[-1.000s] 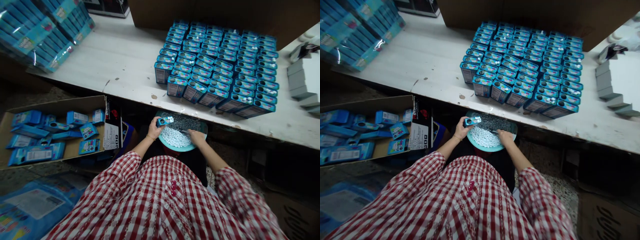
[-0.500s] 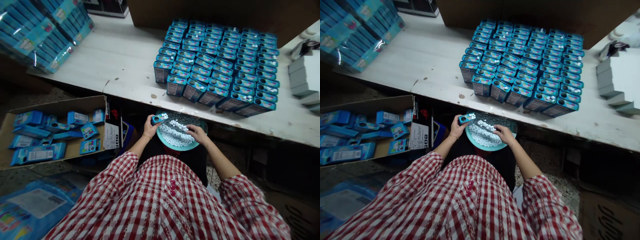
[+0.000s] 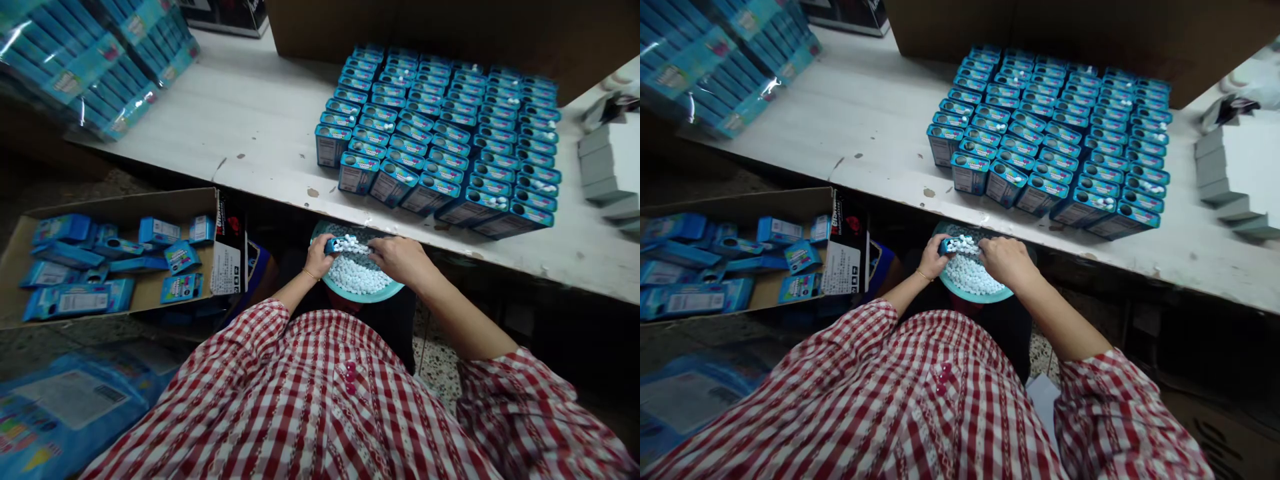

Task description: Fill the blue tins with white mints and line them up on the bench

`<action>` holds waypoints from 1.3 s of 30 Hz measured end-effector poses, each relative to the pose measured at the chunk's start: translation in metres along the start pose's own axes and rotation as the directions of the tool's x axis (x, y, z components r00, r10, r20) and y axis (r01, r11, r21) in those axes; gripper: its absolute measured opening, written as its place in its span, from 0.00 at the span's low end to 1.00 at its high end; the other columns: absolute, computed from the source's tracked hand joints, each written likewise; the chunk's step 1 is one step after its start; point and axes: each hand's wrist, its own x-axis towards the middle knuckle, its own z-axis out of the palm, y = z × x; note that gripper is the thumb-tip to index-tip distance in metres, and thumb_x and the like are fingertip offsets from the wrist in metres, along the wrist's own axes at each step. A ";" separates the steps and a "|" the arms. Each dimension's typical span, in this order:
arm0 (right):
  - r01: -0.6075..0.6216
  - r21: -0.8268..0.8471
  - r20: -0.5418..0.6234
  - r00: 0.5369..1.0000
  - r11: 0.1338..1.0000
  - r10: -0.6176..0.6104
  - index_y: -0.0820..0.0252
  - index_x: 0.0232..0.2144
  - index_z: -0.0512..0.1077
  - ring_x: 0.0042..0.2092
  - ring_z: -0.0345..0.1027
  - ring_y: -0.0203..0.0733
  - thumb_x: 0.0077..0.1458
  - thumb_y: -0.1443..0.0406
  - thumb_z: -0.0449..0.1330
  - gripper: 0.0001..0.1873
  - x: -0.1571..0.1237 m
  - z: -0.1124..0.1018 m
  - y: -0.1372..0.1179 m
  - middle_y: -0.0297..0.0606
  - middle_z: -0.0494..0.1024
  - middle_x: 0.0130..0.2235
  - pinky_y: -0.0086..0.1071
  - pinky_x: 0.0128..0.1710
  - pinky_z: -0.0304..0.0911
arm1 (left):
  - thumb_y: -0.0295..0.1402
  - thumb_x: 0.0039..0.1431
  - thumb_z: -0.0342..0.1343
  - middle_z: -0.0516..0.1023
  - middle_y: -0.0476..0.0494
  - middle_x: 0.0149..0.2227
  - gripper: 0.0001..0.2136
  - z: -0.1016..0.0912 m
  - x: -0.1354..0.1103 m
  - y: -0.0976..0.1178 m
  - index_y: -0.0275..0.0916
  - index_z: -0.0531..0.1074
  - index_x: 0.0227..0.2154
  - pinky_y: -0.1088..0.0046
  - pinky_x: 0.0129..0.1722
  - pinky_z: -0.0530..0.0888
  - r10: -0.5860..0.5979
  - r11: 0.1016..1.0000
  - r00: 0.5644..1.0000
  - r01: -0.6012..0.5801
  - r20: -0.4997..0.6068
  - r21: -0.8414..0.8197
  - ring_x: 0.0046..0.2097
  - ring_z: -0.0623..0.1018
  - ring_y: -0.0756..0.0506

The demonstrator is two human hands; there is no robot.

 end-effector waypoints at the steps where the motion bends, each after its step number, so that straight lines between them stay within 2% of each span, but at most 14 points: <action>1: 0.000 -0.028 0.012 1.000 1.000 0.000 0.57 0.46 0.70 0.43 0.70 0.47 0.58 0.59 0.47 0.18 0.000 -0.003 -0.003 0.44 0.77 0.42 0.35 0.37 0.60 | 0.30 0.47 0.56 0.72 0.43 0.42 0.15 0.000 0.000 0.000 0.39 0.66 0.41 0.65 0.46 0.67 0.003 1.000 1.000 -0.003 0.002 0.008 0.44 0.70 0.43; 7: 0.002 -0.111 -0.015 1.000 0.994 -0.004 0.60 0.40 0.71 0.38 0.71 0.47 0.59 0.62 0.46 0.16 0.000 -0.009 -0.013 0.45 0.77 0.39 0.33 0.34 0.59 | 0.29 0.45 0.58 0.72 0.43 0.41 0.16 0.000 0.002 -0.002 0.39 0.66 0.40 0.65 0.46 0.67 -0.024 1.000 1.000 0.024 0.001 0.016 0.44 0.71 0.42; 15: 0.004 -0.106 -0.050 0.999 0.994 -0.009 0.58 0.42 0.71 0.36 0.71 0.44 0.59 0.61 0.46 0.16 -0.006 -0.012 -0.013 0.43 0.77 0.38 0.32 0.31 0.58 | 0.29 0.42 0.60 0.72 0.45 0.40 0.18 0.002 0.004 -0.004 0.39 0.66 0.39 0.66 0.46 0.68 -0.044 0.990 0.999 0.046 0.015 -0.134 0.43 0.72 0.44; 19: -0.014 -0.022 -0.166 0.986 1.000 0.010 0.54 0.46 0.70 0.36 0.71 0.43 0.59 0.58 0.47 0.18 -0.025 -0.010 0.004 0.40 0.77 0.40 0.31 0.31 0.58 | 0.31 0.43 0.62 0.73 0.47 0.37 0.19 0.001 0.003 -0.005 0.39 0.64 0.40 0.70 0.42 0.70 -0.095 0.956 0.995 0.082 -0.034 -0.281 0.38 0.73 0.47; 24: -0.069 0.097 -0.298 0.950 0.993 0.095 0.55 0.48 0.70 0.40 0.71 0.42 0.59 0.56 0.49 0.19 -0.043 0.005 0.031 0.38 0.77 0.43 0.31 0.34 0.59 | 0.33 0.43 0.63 0.73 0.45 0.42 0.21 0.010 -0.002 -0.004 0.39 0.62 0.40 0.70 0.44 0.70 -0.089 0.877 0.996 0.065 -0.028 -0.476 0.41 0.75 0.47; 26: -0.084 0.078 -0.289 0.952 0.993 0.104 0.54 0.48 0.70 0.40 0.70 0.42 0.58 0.56 0.49 0.19 -0.045 0.009 0.032 0.39 0.77 0.43 0.31 0.33 0.59 | 0.32 0.43 0.63 0.73 0.44 0.42 0.22 0.017 -0.004 0.000 0.39 0.61 0.41 0.70 0.44 0.70 -0.120 0.862 0.993 0.095 -0.018 -0.499 0.41 0.75 0.47; 30: -0.107 0.000 -0.202 0.974 0.994 0.105 0.51 0.49 0.69 0.38 0.71 0.42 0.59 0.57 0.47 0.19 -0.041 0.009 0.019 0.38 0.77 0.42 0.30 0.29 0.58 | 0.30 0.43 0.63 0.73 0.45 0.40 0.22 0.024 -0.004 0.008 0.39 0.61 0.40 0.71 0.43 0.71 -0.152 0.857 0.988 0.137 0.011 -0.497 0.40 0.75 0.48; 33: -0.086 -0.026 -0.154 0.985 0.996 0.081 0.51 0.50 0.68 0.37 0.71 0.42 0.59 0.58 0.47 0.19 -0.038 0.008 0.010 0.38 0.76 0.43 0.29 0.27 0.57 | 0.28 0.43 0.62 0.73 0.46 0.40 0.20 0.021 -0.004 0.011 0.39 0.62 0.40 0.71 0.43 0.70 -0.134 0.875 0.991 0.122 0.009 -0.469 0.40 0.75 0.49; 39: -0.103 -0.045 -0.152 0.984 0.994 0.095 0.51 0.50 0.68 0.37 0.71 0.41 0.60 0.58 0.46 0.19 -0.032 0.009 0.003 0.39 0.76 0.42 0.28 0.28 0.58 | 0.26 0.44 0.61 0.73 0.47 0.39 0.19 0.014 -0.003 0.009 0.39 0.63 0.39 0.72 0.43 0.70 -0.112 0.914 0.994 0.100 -0.008 -0.392 0.40 0.74 0.49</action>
